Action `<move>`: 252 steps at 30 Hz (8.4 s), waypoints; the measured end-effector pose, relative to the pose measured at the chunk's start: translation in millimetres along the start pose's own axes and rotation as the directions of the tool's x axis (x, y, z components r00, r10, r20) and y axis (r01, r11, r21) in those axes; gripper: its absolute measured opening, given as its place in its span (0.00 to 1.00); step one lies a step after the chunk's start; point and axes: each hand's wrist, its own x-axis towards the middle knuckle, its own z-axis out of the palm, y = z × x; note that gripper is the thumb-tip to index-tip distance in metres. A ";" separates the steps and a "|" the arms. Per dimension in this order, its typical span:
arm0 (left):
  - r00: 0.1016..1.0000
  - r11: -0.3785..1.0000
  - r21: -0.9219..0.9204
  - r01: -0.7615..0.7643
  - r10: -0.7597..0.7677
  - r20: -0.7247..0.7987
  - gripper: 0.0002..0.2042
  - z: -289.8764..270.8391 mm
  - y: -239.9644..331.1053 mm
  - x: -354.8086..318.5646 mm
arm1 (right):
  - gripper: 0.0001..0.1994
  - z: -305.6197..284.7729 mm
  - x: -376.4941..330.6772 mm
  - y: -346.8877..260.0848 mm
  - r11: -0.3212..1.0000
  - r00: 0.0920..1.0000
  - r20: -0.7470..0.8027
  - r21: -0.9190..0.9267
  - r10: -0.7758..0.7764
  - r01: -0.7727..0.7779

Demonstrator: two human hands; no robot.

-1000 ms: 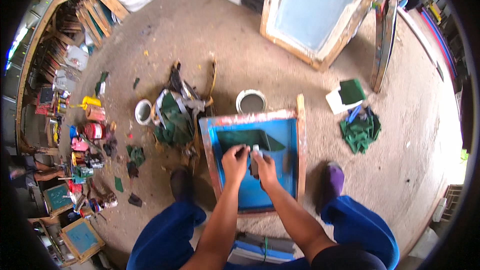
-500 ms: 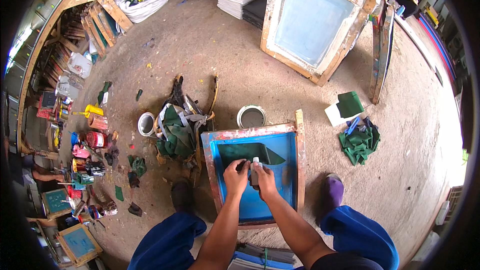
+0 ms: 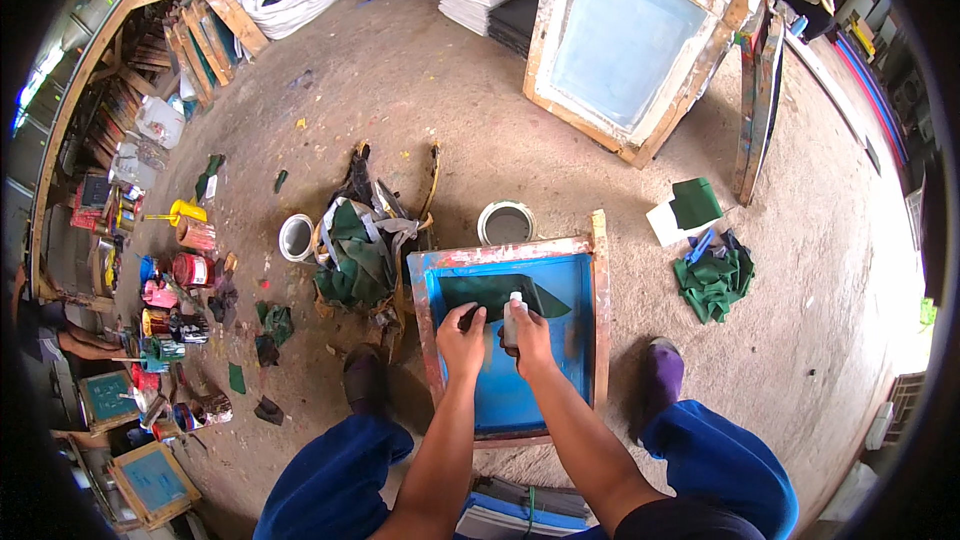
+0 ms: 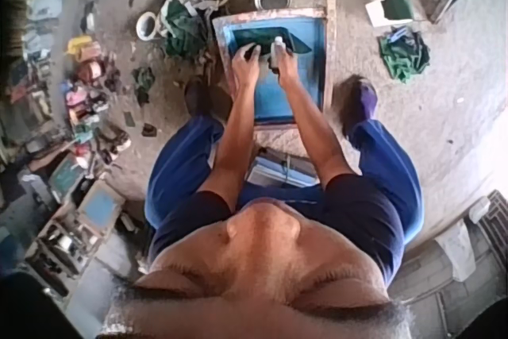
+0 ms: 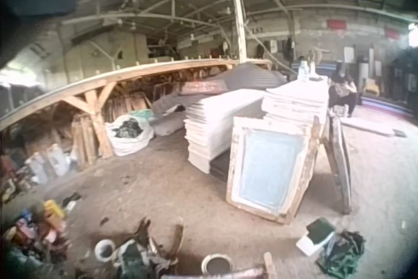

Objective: The person cuts a green fabric piece with scissors, then applies adhesive from a small bottle onto the fabric. They press the fabric onto a blue screen frame and rub it with their hand to adhere it.

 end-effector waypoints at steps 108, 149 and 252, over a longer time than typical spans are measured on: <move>0.957 0.933 0.245 0.262 -0.218 -0.193 0.34 -49.3 -88.0 -24.9 | 0.38 -33.7 -3.8 10.1 -0.189 0.587 0.241 -0.971 -0.773 0.150; 0.937 0.869 0.360 0.338 -0.273 -0.220 0.37 -44.0 -78.1 -26.9 | 0.42 -58.2 -1.8 10.5 -0.267 0.547 0.360 -0.932 -0.756 0.245; 0.827 0.776 0.320 -0.543 0.560 0.044 0.18 162.5 130.9 -16.6 | 0.19 -205.6 33.6 -262.1 -0.350 0.054 0.348 -0.936 -0.936 -0.031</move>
